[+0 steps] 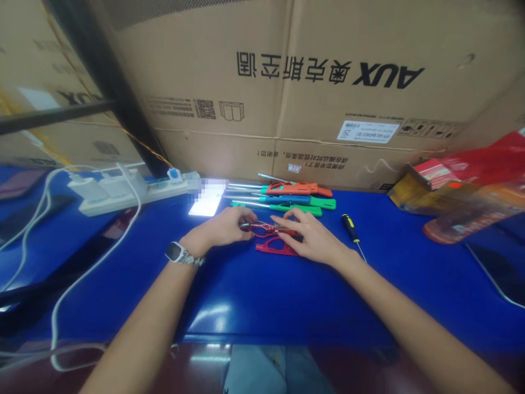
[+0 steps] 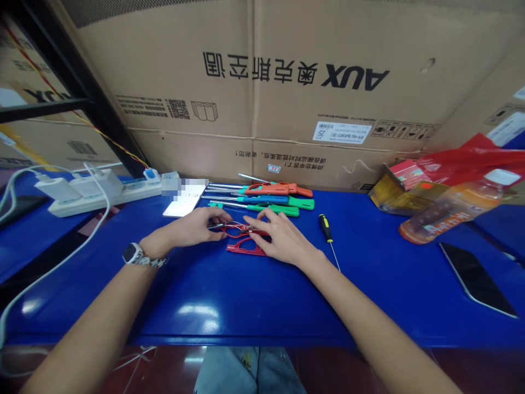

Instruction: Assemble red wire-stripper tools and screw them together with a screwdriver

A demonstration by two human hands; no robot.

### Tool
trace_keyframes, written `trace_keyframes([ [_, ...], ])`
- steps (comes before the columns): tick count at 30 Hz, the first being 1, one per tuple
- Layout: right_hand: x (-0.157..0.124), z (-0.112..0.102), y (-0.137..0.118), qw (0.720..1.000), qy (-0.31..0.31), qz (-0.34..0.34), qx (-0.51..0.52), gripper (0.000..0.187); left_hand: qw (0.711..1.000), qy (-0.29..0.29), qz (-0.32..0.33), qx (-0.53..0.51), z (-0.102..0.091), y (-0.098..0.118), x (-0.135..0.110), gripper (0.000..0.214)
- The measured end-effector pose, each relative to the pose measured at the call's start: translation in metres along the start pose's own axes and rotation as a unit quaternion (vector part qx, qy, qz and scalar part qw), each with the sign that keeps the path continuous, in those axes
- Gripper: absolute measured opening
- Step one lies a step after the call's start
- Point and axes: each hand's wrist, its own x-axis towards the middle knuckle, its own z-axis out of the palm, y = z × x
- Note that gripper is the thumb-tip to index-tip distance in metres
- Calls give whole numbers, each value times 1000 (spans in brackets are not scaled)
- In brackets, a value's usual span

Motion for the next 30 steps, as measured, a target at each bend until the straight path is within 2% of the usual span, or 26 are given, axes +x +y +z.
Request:
trace_keyframes([
  [2,1,1,2,1000,24,11,16,45,1000,0,-4,-4,1,1,0,39],
  [6,4,3,4,998,47,22,46,37,999,24,-25,-16,-3,-2,1,37],
  [9,13,3,4,996,49,25,71,29,993,113,-22,22,-15,-10,1,27],
  [12,33,4,0,997,20,20,74,25,979,192,-35,65,-27,-21,0,24],
  [16,75,8,-11,999,-37,-5,35,21,979,175,-67,75,-25,-30,0,18],
  [22,128,25,-29,996,-87,16,-24,6,983,126,-95,94,-12,-27,3,9],
  [26,130,27,-22,997,-67,22,39,11,983,138,-80,89,-16,-25,3,10],
  [30,101,13,-11,993,20,-2,115,17,984,178,-8,-4,-19,-21,4,23],
])
